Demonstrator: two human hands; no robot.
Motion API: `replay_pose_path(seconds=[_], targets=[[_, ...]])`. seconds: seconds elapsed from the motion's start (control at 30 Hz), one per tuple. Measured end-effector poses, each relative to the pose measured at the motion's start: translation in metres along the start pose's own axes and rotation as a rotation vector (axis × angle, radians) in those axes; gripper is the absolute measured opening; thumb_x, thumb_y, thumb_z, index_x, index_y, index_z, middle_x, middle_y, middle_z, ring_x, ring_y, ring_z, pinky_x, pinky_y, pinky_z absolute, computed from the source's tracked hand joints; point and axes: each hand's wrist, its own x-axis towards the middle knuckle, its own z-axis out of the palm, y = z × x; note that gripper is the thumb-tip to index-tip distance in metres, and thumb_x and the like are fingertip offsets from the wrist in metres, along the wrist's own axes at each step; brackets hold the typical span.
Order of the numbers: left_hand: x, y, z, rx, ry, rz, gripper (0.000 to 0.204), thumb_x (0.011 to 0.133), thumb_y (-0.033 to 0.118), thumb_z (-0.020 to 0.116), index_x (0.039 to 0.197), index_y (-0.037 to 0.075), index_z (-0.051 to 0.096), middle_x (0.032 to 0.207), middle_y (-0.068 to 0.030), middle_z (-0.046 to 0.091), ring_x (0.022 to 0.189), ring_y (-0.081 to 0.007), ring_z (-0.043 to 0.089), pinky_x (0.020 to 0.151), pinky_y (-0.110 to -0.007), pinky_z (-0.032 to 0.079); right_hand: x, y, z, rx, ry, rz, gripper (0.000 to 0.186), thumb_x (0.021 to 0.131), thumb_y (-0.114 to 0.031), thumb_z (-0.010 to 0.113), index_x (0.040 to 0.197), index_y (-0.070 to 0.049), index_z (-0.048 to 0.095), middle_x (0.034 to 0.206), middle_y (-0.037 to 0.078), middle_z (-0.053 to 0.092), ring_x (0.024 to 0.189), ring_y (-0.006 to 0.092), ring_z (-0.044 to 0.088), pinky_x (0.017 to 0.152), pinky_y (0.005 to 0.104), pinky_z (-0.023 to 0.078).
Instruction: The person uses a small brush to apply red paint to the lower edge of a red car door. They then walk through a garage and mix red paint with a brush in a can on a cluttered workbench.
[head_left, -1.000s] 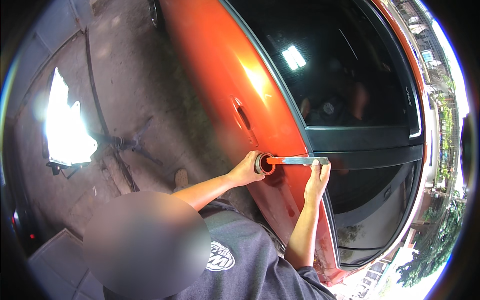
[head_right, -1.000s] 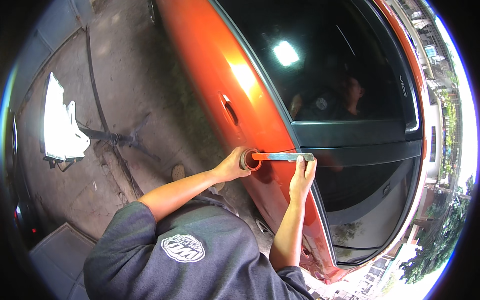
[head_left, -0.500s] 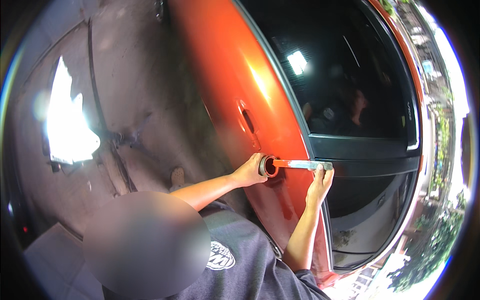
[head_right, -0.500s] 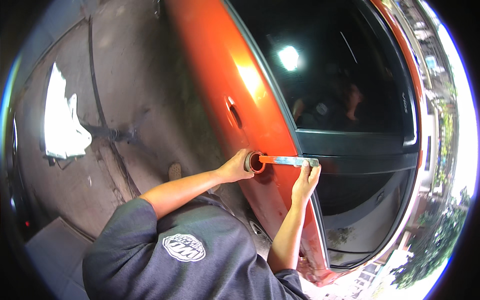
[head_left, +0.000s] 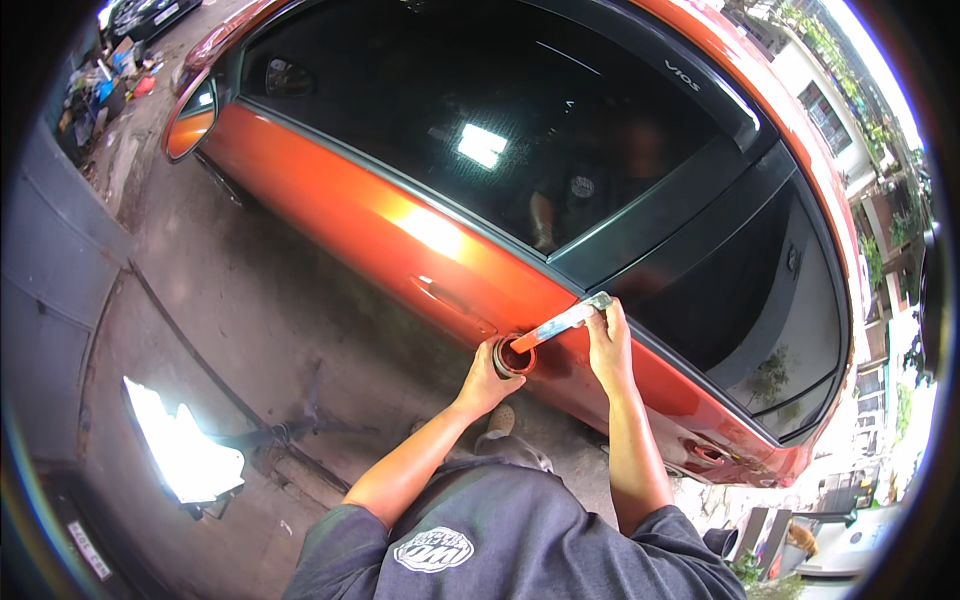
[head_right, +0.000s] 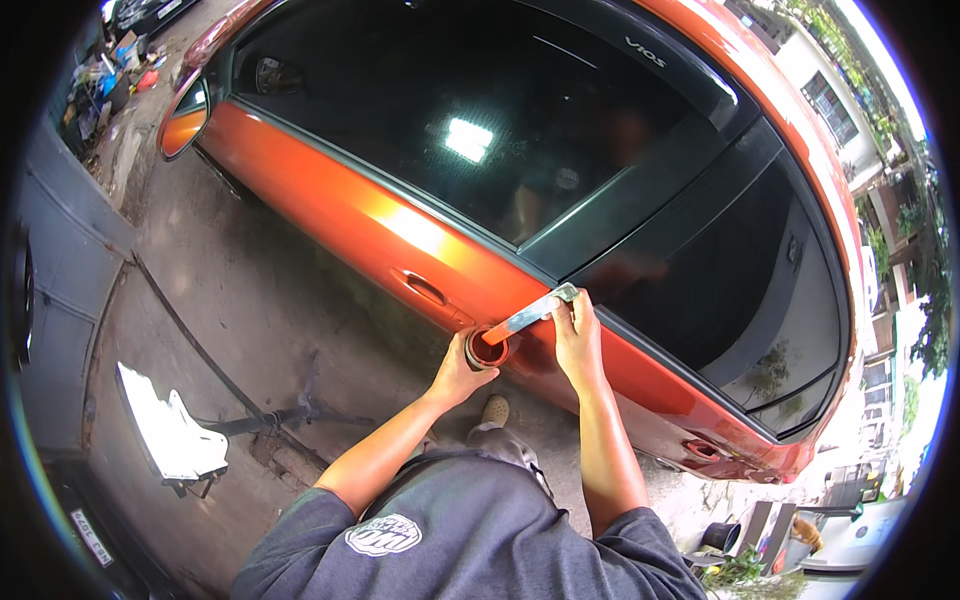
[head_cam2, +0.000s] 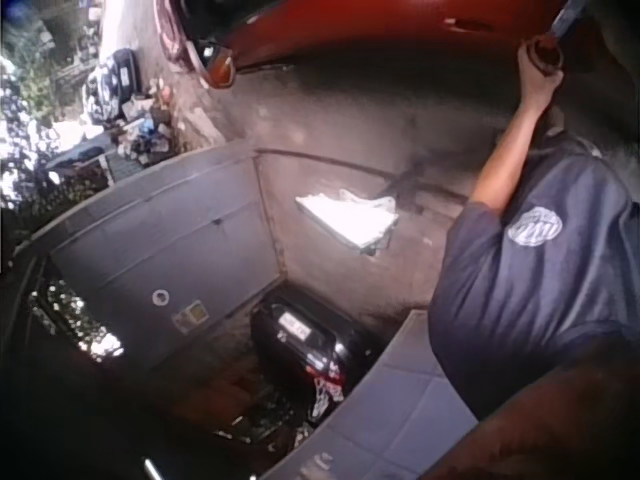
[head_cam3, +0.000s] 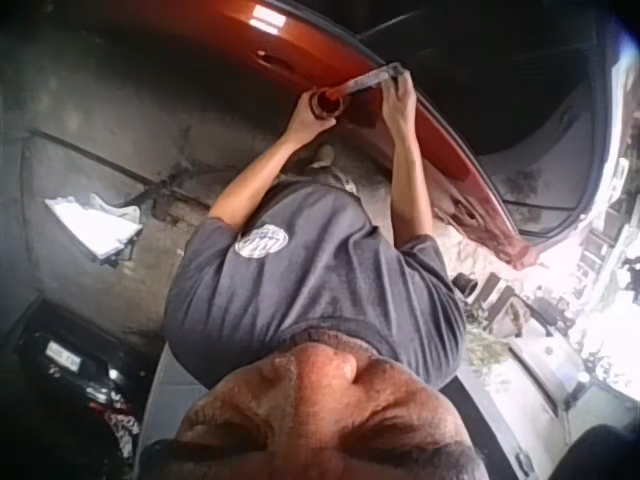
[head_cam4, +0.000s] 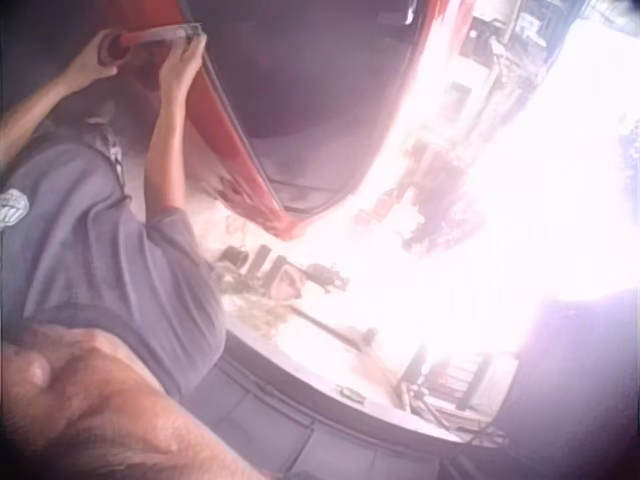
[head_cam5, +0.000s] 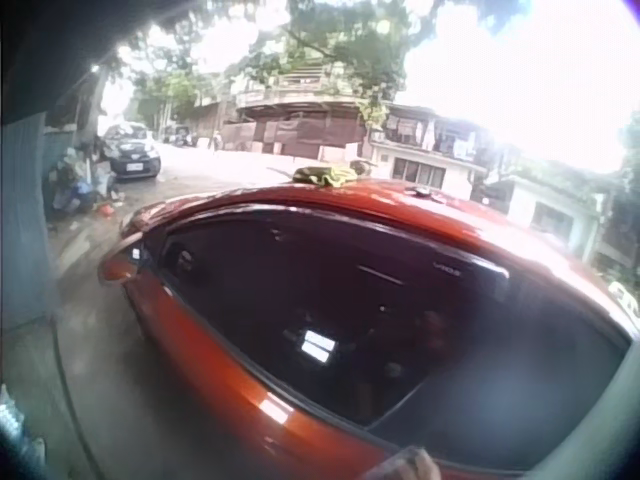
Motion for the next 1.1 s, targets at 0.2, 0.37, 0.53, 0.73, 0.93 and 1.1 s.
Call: replay_pose_path(seconds=[0.2, 0.37, 0.53, 0.73, 0.93, 1.1], targets=[[-0.026, 0.018, 0.006, -0.08, 0.045, 0.075, 0.09, 0.076, 0.007, 0.091, 0.15, 0.003, 0.04, 0.141, -0.0157, 0.055, 0.136, -0.0275, 0.055, 0.117, -0.041, 0.044, -0.041, -0.025, -0.003, -0.062, -0.127, -0.053, 0.008, 0.107, -0.007, 0.063, 0.108, 0.001, 0.061, 0.087, 0.008, 0.07, 0.079, 0.0126, 0.066, 0.073, 0.029, 0.051], [-0.043, 0.004, 0.018, -0.189, 0.101, 0.093, 0.098, 0.071, 0.0, 0.092, 0.152, 0.007, 0.037, 0.147, -0.0177, 0.049, 0.135, -0.0303, 0.056, 0.114, -0.043, 0.048, -0.075, 0.004, 0.003, -0.077, -0.172, -0.225, 0.023, 0.091, 0.0, 0.078, 0.112, -0.002, 0.068, 0.102, 0.014, 0.075, 0.092, 0.034, 0.074, 0.08, 0.0417, 0.057], [-0.046, -0.092, 0.025, -0.022, 0.276, 0.273, 0.108, 0.064, 0.011, 0.101, 0.152, 0.01, 0.038, 0.155, -0.0209, 0.043, 0.139, -0.0371, 0.051, 0.115, -0.047, 0.046, -0.091, 0.063, 0.032, -0.116, -0.426, -0.459, 0.045, 0.078, -0.005, 0.083, 0.121, -0.006, 0.071, 0.104, 0.01, 0.075, 0.097, 0.0291, 0.073, 0.086, 0.0411, 0.057], [-0.025, -0.191, 0.023, 0.179, 0.271, 0.551, 0.109, 0.069, 0.023, 0.102, 0.153, 0.011, 0.034, 0.157, -0.0212, 0.042, 0.144, -0.0356, 0.047, 0.117, -0.047, 0.043, -0.1, 0.154, 0.078, -0.201, -0.271, -0.753, 0.041, 0.075, -0.007, 0.087, 0.113, -0.011, 0.071, 0.104, 0.004, 0.074, 0.091, 0.0229, 0.073, 0.082, 0.0384, 0.056], [-0.023, -0.319, 0.038, 0.061, 0.249, 0.588, 0.108, 0.067, 0.012, 0.101, 0.154, 0.009, 0.036, 0.157, -0.02, 0.043, 0.143, -0.0372, 0.047, 0.117, -0.047, 0.044, -0.131, 0.253, 0.153, -0.134, -0.213, -0.763, 0.038, 0.072, -0.006, 0.088, 0.106, -0.011, 0.071, 0.107, 0.003, 0.075, 0.092, 0.0236, 0.073, 0.081, 0.0384, 0.055], [-0.033, -0.398, 0.042, 0.062, 0.231, 0.581, 0.105, 0.069, 0.01, 0.099, 0.153, 0.008, 0.036, 0.157, -0.0195, 0.043, 0.142, -0.0377, 0.048, 0.117, -0.046, 0.043, -0.165, 0.315, 0.193, -0.321, -0.086, -0.761, 0.038, 0.068, -0.002, 0.084, 0.104, -0.008, 0.072, 0.103, 0.004, 0.075, 0.091, 0.0238, 0.072, 0.079, 0.0388, 0.055]])
